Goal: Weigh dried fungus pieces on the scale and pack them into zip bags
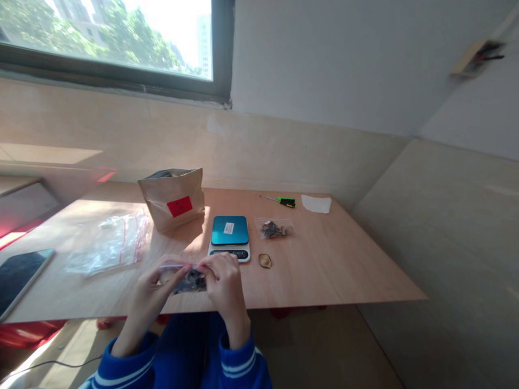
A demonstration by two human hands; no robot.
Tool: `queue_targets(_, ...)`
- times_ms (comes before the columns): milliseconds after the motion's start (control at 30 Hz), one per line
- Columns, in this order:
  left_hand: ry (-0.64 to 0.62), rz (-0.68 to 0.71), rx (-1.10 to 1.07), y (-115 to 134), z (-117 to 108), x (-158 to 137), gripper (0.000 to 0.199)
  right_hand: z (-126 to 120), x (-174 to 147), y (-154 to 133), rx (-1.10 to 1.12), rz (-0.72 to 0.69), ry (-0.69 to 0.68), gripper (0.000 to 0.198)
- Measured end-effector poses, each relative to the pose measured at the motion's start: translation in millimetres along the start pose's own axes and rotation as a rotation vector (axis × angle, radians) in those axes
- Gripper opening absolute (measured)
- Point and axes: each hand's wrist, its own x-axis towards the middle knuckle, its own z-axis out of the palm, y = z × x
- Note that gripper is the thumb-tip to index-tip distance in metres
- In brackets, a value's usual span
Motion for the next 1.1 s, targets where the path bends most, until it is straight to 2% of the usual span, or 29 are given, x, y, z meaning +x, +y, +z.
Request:
queue_targets(233,0.083,-0.082,0.004,3,15,-3,0.014,9,-3,3,-0.040,0.031,0.133,0.028)
queue_targets(333,0.130,-0.095,0.027,1,15,-4,0.016,10,-3,5,-0.007,0.081,0.116,0.018)
queue_targets(467,0.139,-0.088,0.055,-3,11,-5,0.018,8,-3,14,-0.018,0.123,0.015,0.007)
queue_targets(600,0.127,-0.079,0.053,-6,8,-4,0.018,2,-3,23,-0.041,0.065,-0.040,0.010)
queue_targets(700,0.136,-0.078,0.065,-6,7,-4,0.017,-3,-3,26,-0.036,0.078,-0.053,0.010)
queue_targets(933,0.123,-0.088,0.055,-2,8,-3,0.014,2,-5,20,-0.044,0.074,0.014,0.026)
queue_targets(1100,0.144,-0.107,0.032,1,9,-4,0.016,2,-4,16,-0.068,0.066,0.012,0.026)
